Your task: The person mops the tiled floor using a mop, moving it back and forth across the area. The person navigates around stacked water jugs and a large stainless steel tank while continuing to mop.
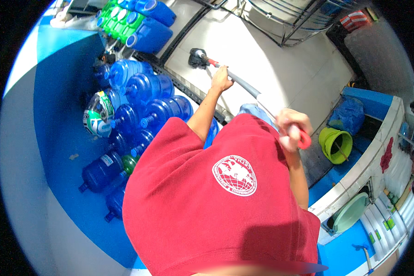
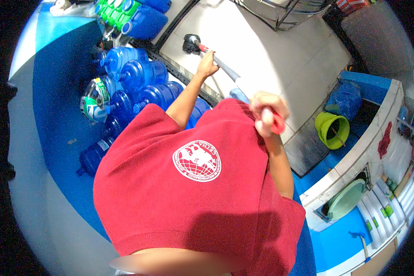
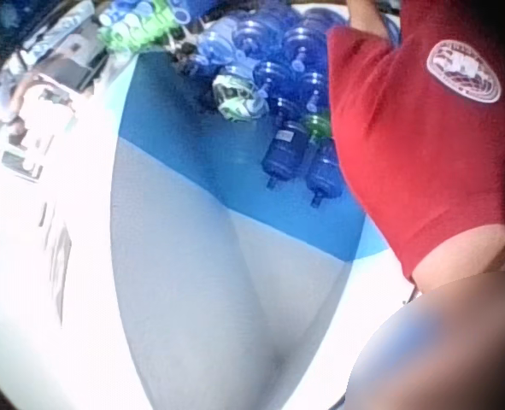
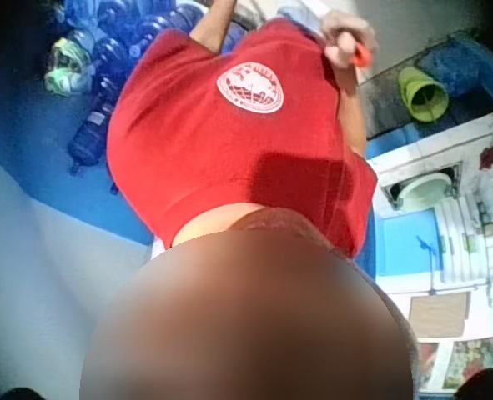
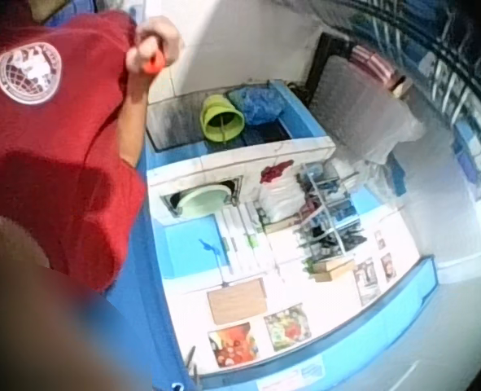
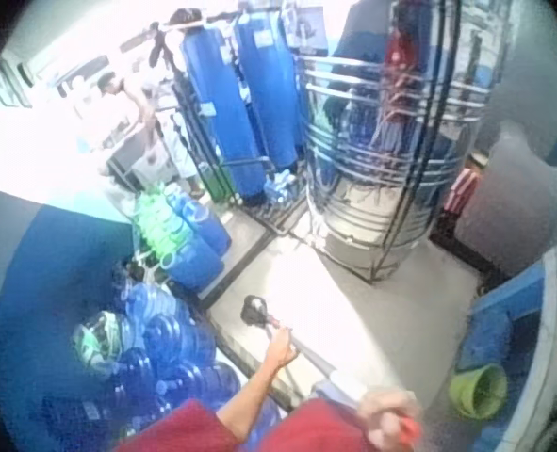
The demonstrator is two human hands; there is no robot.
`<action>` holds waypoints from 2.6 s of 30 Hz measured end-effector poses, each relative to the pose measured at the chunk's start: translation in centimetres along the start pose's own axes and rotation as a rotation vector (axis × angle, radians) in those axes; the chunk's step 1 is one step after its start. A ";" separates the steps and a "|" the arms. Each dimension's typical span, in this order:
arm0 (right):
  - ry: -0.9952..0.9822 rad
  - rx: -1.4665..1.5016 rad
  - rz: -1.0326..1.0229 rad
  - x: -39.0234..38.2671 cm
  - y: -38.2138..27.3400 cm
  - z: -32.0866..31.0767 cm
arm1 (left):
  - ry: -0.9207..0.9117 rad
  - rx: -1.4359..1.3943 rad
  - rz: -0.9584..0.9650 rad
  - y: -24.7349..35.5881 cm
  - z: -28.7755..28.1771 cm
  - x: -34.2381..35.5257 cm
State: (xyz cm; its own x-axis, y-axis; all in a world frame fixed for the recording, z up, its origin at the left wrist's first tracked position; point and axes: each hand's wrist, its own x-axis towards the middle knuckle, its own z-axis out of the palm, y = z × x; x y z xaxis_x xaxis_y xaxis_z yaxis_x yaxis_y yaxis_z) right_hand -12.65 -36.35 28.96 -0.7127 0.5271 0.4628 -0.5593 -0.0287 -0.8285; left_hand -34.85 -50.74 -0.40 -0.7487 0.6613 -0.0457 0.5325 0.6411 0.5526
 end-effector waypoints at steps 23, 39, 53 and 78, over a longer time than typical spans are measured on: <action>-0.515 -0.043 -0.174 -1.7 -16.6 -8.9 | -0.461 -0.108 0.618 19.3 3.5 -3.2; -0.413 -0.197 0.099 0.1 -6.6 -13.5 | 0.240 -0.142 0.226 20.9 0.3 0.7; -0.616 0.002 -0.180 1.7 -20.1 -14.0 | -0.401 -0.195 0.624 29.8 4.6 -3.3; -0.010 -0.282 0.169 14.9 3.8 -12.7 | -0.435 0.232 0.309 10.6 1.7 26.6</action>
State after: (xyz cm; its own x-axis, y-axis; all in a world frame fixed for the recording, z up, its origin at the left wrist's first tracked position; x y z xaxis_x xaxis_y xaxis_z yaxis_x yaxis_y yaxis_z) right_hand -19.98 -17.82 28.68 -0.7903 0.5267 0.3131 -0.2942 0.1220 -0.9479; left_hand -48.42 -25.70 2.83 -0.3402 0.8989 -0.2761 0.8096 0.4294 0.4003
